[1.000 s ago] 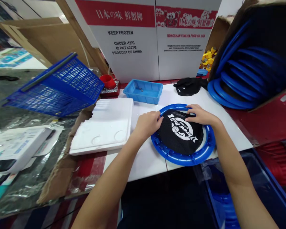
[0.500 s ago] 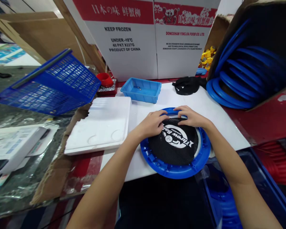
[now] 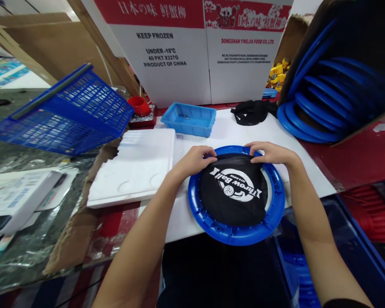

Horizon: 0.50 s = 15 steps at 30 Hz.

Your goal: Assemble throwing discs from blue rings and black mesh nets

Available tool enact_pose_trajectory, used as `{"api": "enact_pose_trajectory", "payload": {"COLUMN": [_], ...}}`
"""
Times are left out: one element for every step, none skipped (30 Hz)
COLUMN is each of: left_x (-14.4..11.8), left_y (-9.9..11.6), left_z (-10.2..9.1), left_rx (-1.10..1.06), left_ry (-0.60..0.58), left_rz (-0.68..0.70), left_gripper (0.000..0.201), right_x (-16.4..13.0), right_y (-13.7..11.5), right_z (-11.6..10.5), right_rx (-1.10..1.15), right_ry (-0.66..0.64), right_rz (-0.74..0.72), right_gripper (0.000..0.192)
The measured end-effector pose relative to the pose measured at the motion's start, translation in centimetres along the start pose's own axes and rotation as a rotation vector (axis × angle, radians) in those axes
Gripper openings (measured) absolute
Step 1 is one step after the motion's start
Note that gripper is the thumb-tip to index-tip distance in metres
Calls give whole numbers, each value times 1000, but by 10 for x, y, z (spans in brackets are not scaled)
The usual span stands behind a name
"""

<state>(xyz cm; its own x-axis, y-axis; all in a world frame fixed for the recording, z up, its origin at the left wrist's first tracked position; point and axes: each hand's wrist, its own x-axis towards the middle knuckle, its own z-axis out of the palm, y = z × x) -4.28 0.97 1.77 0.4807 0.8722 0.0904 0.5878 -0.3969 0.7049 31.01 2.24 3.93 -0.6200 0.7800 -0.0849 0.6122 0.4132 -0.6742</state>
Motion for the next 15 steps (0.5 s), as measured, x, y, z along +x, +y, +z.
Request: {"api": "enact_pose_trajectory", "payload": {"left_x": [0, 0, 0, 0, 1, 1, 1, 2, 2, 2, 3, 3, 3, 3, 3], "left_y": [-1, -1, -2, -2, -2, -2, -1, 0, 1, 2, 3, 3, 3, 3, 3], "left_z": [0, 0, 1, 2, 3, 3, 4, 5, 6, 7, 8, 8, 9, 9, 10], "left_rx": [-24, -36, -36, -29, -21, -12, -4, 3, 10, 17, 27, 38, 51, 64, 77], "left_ry": [20, 40, 59, 76, 90, 102, 110, 118, 125, 131, 135, 139, 140, 139, 137], "left_rz": [-26, -40, -46, -50, -55, -63, -75, -90, -103, -115, -125, -134, -142, -149, -155], "left_gripper": [13, 14, 15, 16, 16, 17, 18, 18, 19, 20, 21, 22, 23, 24, 25], "right_x": [0, -1, 0, 0, 1, 2, 2, 3, 4, 5, 6, 7, 8, 9, 9], "right_y": [0, 0, 0, 1, 3, 5, 7, 9, 12, 14, 17, 19, 21, 22, 24], "right_z": [-1, -1, -1, -1, -1, -1, -1, 0, 0, 0, 1, 1, 1, 2, 2], "right_rx": [24, 50, 76, 102, 129, 155, 181, 207, 230, 251, 268, 281, 288, 287, 280], "right_ry": [23, 44, 59, 71, 81, 89, 97, 104, 110, 115, 118, 119, 119, 116, 113], "right_rz": [3, 8, 13, 16, 18, 18, 18, 20, 22, 23, 24, 23, 20, 17, 14], "right_gripper": [32, 32, 32, 32, 32, 31, 31, 30, 30, 30, 29, 28, 28, 27, 26]}}
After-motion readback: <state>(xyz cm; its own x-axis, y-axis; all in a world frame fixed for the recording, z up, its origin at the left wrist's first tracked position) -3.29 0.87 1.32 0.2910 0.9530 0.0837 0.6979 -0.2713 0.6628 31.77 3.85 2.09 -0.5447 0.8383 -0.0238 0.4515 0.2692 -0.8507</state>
